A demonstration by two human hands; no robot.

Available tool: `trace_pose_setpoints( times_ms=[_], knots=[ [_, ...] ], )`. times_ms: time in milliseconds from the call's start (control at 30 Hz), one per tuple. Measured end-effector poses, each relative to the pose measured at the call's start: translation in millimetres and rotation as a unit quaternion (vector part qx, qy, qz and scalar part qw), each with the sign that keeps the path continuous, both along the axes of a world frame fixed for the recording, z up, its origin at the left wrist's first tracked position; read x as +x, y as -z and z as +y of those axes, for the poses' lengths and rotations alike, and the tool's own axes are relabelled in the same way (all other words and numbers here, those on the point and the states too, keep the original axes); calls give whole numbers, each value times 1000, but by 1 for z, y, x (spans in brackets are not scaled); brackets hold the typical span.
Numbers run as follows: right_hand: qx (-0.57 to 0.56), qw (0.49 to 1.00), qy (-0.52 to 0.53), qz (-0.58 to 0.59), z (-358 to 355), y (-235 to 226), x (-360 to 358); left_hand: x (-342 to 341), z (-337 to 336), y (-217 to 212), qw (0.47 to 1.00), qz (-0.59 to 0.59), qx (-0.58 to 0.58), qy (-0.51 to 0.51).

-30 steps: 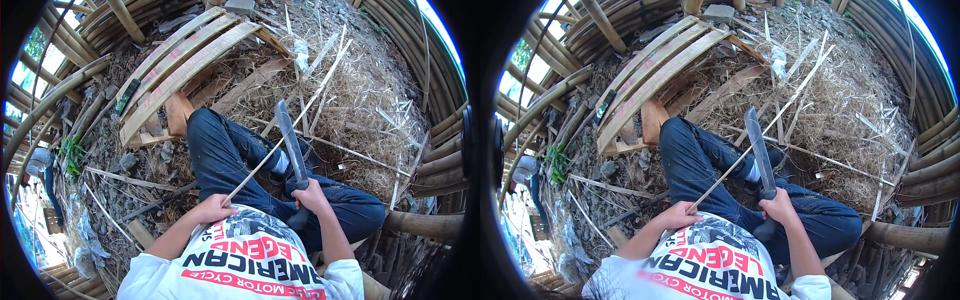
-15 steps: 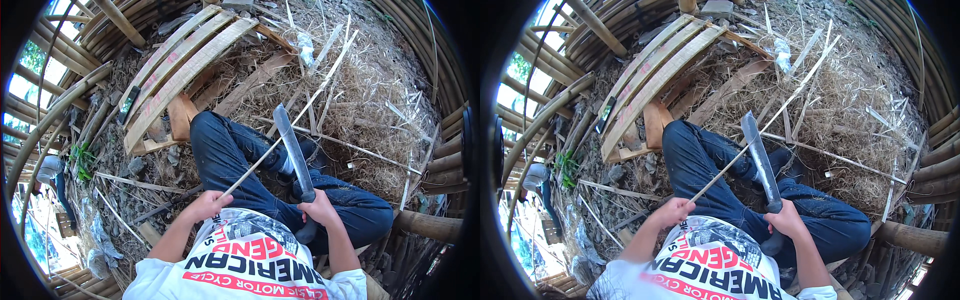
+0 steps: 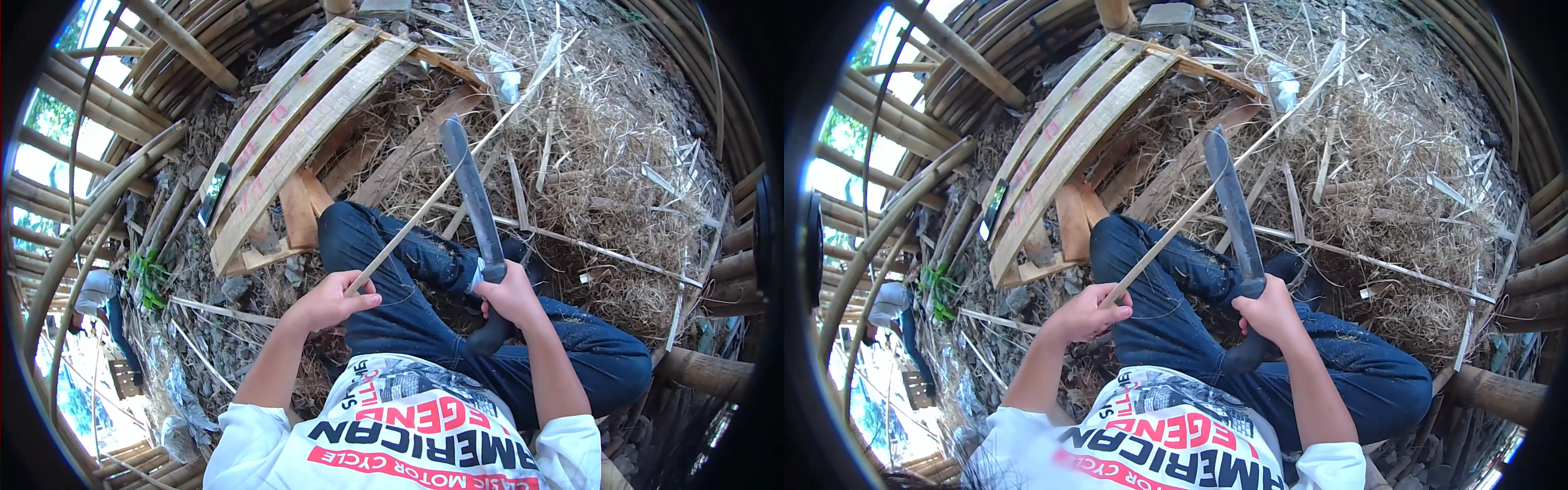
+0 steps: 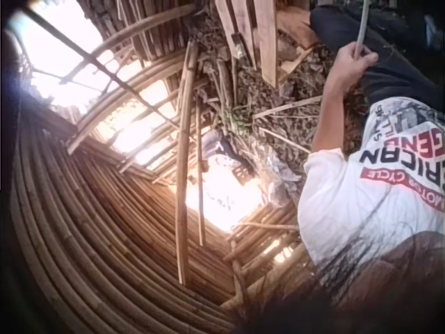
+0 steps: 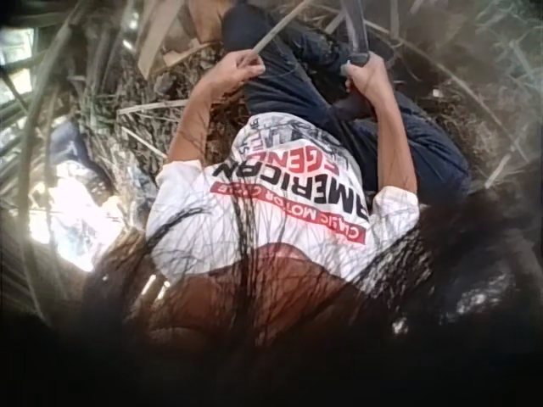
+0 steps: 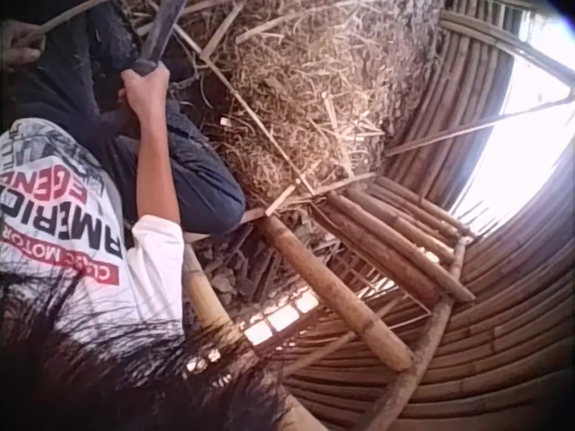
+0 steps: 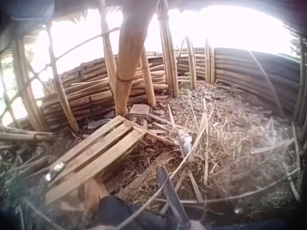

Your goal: The person strips a thin bamboo stick using a machete while sitting on a ground covered in wood shavings and bamboo debris.

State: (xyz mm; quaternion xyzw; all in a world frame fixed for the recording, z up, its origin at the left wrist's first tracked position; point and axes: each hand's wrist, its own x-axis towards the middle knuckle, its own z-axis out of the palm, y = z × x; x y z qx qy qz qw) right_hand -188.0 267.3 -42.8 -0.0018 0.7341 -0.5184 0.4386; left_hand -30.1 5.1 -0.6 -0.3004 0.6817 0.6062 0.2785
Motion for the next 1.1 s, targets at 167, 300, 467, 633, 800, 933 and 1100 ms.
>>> trace_pose_setpoints(
  times_ms=[167,300,467,633,800,933,1100],
  knots=[
    [-25,998,17,-51,3,3,3,-13,2,-2,994,19,-84,67],
    [14,1000,4,2,21,-10,13,-15,0,-14,990,20,-123,63],
    [-8,998,-1,-67,35,-27,12,-20,-6,-26,990,7,-131,49],
    [-73,983,-3,-167,32,-10,10,-28,3,-24,977,20,-200,75],
    [-317,857,150,-377,4,12,18,-31,19,-16,986,36,-152,63],
    [-185,958,148,-161,-13,17,24,-31,10,-22,989,30,-141,41],
    [0,995,88,43,11,13,8,-31,5,-26,983,23,-176,46]
  ],
)
